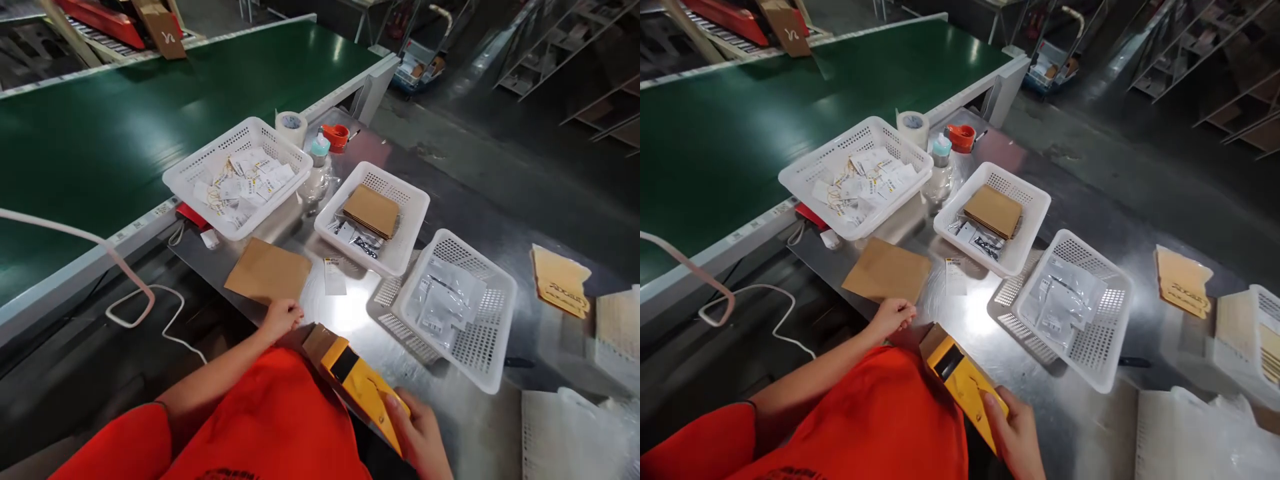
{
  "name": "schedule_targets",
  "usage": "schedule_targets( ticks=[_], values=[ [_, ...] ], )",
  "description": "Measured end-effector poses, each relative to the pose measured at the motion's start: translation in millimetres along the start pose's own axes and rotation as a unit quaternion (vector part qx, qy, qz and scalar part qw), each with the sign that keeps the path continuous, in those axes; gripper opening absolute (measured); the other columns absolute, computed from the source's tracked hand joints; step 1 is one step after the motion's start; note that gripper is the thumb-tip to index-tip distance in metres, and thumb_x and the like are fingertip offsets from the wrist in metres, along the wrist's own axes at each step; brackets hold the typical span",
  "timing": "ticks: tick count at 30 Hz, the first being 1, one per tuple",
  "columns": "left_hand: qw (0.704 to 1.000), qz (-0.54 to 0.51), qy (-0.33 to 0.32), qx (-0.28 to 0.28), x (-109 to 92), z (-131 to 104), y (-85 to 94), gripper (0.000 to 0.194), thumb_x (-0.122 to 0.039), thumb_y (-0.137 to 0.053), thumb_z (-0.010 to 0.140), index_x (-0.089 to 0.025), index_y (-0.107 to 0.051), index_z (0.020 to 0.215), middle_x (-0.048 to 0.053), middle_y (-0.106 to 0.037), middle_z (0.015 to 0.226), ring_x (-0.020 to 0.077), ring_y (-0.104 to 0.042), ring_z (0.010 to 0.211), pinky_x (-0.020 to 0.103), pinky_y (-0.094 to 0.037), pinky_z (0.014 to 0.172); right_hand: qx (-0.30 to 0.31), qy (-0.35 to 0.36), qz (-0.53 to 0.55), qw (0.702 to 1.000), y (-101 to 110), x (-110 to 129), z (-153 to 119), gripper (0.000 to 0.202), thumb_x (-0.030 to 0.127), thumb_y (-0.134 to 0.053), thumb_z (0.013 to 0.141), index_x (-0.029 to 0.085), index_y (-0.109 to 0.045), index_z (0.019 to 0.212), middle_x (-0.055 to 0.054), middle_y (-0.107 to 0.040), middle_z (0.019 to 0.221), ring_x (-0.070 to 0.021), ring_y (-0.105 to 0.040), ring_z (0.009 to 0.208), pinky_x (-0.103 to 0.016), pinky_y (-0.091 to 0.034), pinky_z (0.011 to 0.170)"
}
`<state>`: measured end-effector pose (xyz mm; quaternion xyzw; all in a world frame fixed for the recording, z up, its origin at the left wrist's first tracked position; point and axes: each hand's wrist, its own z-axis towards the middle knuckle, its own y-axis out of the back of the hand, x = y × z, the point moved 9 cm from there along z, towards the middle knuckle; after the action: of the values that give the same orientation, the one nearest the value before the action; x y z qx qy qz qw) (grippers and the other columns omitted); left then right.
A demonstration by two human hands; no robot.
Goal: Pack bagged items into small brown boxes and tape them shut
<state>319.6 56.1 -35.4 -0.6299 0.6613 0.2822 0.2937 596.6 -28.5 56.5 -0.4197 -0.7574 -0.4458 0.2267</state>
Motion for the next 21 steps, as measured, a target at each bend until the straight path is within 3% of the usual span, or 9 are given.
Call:
schedule_targets(
  ticks=[4, 11, 16, 21],
  values=[
    [1.0, 0.001, 0.01, 0.004, 4.9, 10.6, 9.4, 0.02, -0.032, -0.062, 0.069, -0.016, -0.057, 0.057, -0.004, -0.053, 0.047, 0.0083, -0.047, 0.042, 0.021, -0.033, 0.044, -0.04, -0.01, -0.004, 0.999, 6.1, 2.6, -3.9, 0.053, 0.067, -0.052, 0.078, 0.021, -0.039, 0.055, 0.004, -0.032, 0.049, -0.0114, -0.031, 0.051, -0.026, -0.023, 0.049],
    [1.0, 0.003, -0.011, -0.006, 24.3, 26.9, 10.8, 0.022, -0.034, -0.06, 0.072, -0.016, -0.057, 0.06, -0.004, -0.052, 0.049, 0.0089, -0.046, 0.044, 0.022, -0.034, 0.047, -0.049, -0.029, 0.026, 0.998, -7.5, 12.6, -0.2, 0.054, 0.068, -0.054, 0.076, 0.022, -0.037, 0.055, 0.005, -0.032, 0.048, -0.0102, -0.029, 0.048, -0.026, -0.021, 0.047],
    [0.998, 0.035, -0.045, -0.01, 55.0, 42.6, -18.6, 0.021, -0.025, -0.061, 0.07, -0.017, -0.055, 0.051, -0.003, -0.052, 0.05, 0.0127, -0.049, 0.055, 0.025, -0.036, 0.056, -0.033, -0.031, 0.015, 0.999, -6.1, 2.3, 3.1, 0.055, 0.069, -0.054, 0.076, 0.022, -0.04, 0.053, 0.003, -0.036, 0.046, -0.0113, -0.033, 0.044, -0.026, -0.025, 0.043],
    [0.994, 0.076, -0.073, -0.01, 70.7, 38.2, -51.5, 0.022, -0.023, -0.054, 0.078, -0.018, -0.057, 0.058, 0.001, -0.058, 0.061, 0.0171, -0.055, 0.065, 0.029, -0.039, 0.063, -0.059, -0.043, -0.001, 0.997, -0.8, -9.2, 0.9, 0.056, 0.071, -0.055, 0.074, 0.021, -0.04, 0.053, 0.003, -0.032, 0.05, -0.0108, -0.03, 0.048, -0.025, -0.024, 0.043]
  ],
)
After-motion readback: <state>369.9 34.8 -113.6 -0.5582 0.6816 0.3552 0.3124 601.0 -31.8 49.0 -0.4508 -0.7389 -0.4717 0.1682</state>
